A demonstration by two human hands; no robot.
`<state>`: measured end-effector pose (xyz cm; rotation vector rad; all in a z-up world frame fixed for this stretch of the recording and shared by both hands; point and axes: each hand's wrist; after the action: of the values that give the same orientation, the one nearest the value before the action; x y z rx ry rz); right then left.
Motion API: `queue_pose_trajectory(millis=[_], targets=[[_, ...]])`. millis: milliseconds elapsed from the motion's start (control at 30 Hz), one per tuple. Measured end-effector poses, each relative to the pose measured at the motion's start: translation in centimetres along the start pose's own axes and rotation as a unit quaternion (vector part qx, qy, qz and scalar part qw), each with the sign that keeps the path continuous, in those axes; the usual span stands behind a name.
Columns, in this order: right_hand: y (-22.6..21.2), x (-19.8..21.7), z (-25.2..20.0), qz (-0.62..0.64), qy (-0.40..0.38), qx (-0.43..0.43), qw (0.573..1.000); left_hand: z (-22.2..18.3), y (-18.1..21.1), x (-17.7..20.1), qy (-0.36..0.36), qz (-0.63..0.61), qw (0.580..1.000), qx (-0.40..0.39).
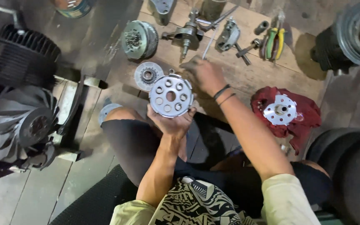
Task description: The person assembles a circular metal component by inserting small cylindrical pieces into its holes. They handle the parts by hand, rotate the component, and place each piece into position on a cluttered workbench.
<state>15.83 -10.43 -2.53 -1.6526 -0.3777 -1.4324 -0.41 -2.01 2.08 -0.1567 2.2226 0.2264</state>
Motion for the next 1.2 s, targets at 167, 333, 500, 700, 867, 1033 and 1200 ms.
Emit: queue_pose_trajectory(millis=[167, 333, 500, 700, 867, 1033, 1200], targets=[[-0.6, -6.8, 3.6, -0.112, -0.019, 0.009, 0.993, -0.2, 3.0, -0.1, 0.008, -0.012, 0.999, -0.046], [0.6, -7.5, 3.7, -0.164, -0.014, -0.010, 0.986, -0.7, 2.7, -0.6, 0.019, -0.014, 0.998, -0.058], [-1.2, 3.6, -0.3, -0.022, 0.144, -0.061, 0.988, 0.6, 0.4, -0.9, -0.029, -0.011, 0.999, 0.012], [0.1, 12.5, -7.1, -0.008, 0.198, 0.073, 0.977, 0.0, -5.5, -1.0, -0.050, -0.026, 0.992, 0.112], [-3.5, 14.2, -11.3, -0.127, 0.137, 0.144, 0.972, 2.1, -9.4, 2.8, -0.146, -0.020, 0.970, 0.195], [-2.9, 13.4, -13.0, -0.173, 0.140, 0.146, 0.964, 1.8, -11.9, 4.0, -0.173, 0.029, 0.957, 0.230], [-2.6, 12.9, -13.2, -0.213, 0.137, 0.154, 0.955, 2.2, -12.3, 4.9, -0.206, 0.045, 0.947, 0.242]])
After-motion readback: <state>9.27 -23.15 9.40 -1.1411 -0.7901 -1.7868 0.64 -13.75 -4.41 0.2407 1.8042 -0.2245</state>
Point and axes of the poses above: each hand's wrist, its own z-axis towards the middle knuckle, its own x-axis out of the back of the hand, y = z × x
